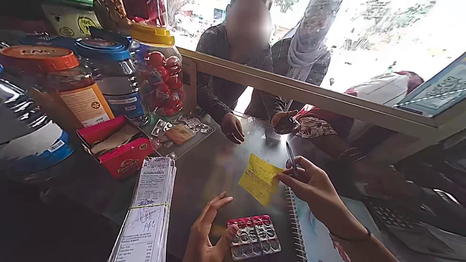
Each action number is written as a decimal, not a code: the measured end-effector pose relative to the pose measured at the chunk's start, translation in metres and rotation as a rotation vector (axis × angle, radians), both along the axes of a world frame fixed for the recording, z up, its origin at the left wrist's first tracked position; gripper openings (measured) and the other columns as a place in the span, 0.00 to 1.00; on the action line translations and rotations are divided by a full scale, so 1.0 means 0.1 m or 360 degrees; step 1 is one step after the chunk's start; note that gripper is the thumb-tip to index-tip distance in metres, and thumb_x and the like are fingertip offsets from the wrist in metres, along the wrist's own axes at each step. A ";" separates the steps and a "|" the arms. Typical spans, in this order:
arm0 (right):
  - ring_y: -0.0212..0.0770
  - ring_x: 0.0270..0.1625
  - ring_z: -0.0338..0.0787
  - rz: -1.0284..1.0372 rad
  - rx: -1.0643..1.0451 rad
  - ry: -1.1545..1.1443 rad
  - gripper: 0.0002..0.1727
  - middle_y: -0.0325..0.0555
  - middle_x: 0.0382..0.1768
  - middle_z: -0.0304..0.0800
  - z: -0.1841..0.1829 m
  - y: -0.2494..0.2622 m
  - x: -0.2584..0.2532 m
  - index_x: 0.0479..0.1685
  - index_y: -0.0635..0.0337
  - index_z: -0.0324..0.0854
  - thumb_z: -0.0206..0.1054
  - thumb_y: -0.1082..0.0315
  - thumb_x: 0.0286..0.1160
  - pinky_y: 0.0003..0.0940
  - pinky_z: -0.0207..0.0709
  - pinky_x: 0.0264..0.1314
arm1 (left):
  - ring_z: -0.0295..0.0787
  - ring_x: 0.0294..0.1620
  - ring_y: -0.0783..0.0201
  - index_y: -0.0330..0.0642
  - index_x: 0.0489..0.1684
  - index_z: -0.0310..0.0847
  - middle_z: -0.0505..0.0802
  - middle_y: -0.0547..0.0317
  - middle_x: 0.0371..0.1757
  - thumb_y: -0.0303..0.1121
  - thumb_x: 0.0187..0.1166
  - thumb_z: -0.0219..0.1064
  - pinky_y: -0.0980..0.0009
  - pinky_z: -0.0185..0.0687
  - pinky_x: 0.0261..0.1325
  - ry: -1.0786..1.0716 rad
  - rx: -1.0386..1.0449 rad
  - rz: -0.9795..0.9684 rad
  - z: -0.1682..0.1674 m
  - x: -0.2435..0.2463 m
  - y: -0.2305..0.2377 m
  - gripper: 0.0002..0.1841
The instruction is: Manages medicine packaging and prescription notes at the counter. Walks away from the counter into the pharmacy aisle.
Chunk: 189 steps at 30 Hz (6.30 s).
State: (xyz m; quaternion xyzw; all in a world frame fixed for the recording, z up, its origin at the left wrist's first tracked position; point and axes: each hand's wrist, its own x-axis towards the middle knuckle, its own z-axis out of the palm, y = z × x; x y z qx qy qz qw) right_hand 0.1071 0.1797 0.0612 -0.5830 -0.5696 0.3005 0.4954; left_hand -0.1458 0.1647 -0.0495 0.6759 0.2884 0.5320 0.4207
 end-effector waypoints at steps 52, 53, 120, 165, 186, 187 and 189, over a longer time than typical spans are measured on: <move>0.19 0.18 0.87 0.0224 -0.0333 0.0536 0.12 0.30 0.25 0.94 -0.72 -0.98 -0.42 0.28 0.46 0.77 0.76 0.71 0.71 0.12 0.75 0.14 | 0.91 0.60 0.69 0.34 0.58 0.89 0.90 0.52 0.66 0.19 0.74 0.65 0.76 0.92 0.55 -0.0097 -0.0355 -0.0094 0.10 0.02 -0.10 0.16; 0.20 0.19 0.88 0.0235 -0.0331 0.0530 0.12 0.30 0.25 0.94 -0.72 -0.98 -0.41 0.28 0.46 0.78 0.76 0.71 0.71 0.12 0.75 0.14 | 0.91 0.61 0.67 0.34 0.58 0.88 0.89 0.52 0.67 0.18 0.74 0.65 0.75 0.93 0.56 -0.0115 -0.0359 -0.0091 0.10 0.02 -0.10 0.16; 0.13 0.16 0.76 0.0280 -0.0002 0.0105 0.13 0.20 0.18 0.79 -0.75 -1.03 -0.46 0.25 0.46 0.77 0.75 0.67 0.73 0.09 0.75 0.17 | 0.93 0.53 0.69 0.30 0.57 0.85 0.90 0.54 0.62 0.17 0.67 0.71 0.75 0.94 0.52 -0.0367 -0.0244 -0.0160 0.08 0.01 -0.11 0.18; 0.11 0.18 0.72 0.0154 0.0006 0.0158 0.11 0.20 0.25 0.80 -0.77 -1.00 -0.44 0.29 0.44 0.77 0.74 0.67 0.74 0.07 0.69 0.16 | 0.92 0.55 0.70 0.31 0.66 0.81 0.87 0.54 0.66 0.18 0.66 0.71 0.75 0.94 0.53 -0.0235 -0.0268 -0.0231 0.07 0.00 -0.10 0.25; 0.11 0.19 0.73 0.0189 0.0082 0.0142 0.11 0.21 0.25 0.81 -0.77 -1.01 -0.45 0.28 0.46 0.77 0.74 0.68 0.73 0.06 0.69 0.18 | 0.94 0.52 0.69 0.33 0.59 0.84 0.89 0.57 0.59 0.16 0.65 0.72 0.73 0.95 0.53 -0.0380 -0.0259 -0.0177 0.07 0.00 -0.12 0.21; 0.11 0.19 0.73 0.0187 0.0087 0.0135 0.11 0.21 0.25 0.81 -0.77 -1.01 -0.45 0.28 0.46 0.77 0.74 0.68 0.73 0.06 0.69 0.18 | 0.94 0.51 0.69 0.33 0.59 0.85 0.89 0.57 0.59 0.16 0.64 0.72 0.73 0.95 0.53 -0.0389 -0.0253 -0.0170 0.07 0.00 -0.12 0.21; 0.10 0.20 0.74 0.0190 0.0105 0.0124 0.11 0.21 0.25 0.81 -0.77 -1.01 -0.45 0.27 0.46 0.77 0.74 0.68 0.73 0.05 0.69 0.19 | 0.94 0.51 0.69 0.34 0.59 0.85 0.89 0.58 0.60 0.16 0.64 0.72 0.73 0.94 0.53 -0.0405 -0.0251 -0.0162 0.07 0.00 -0.12 0.21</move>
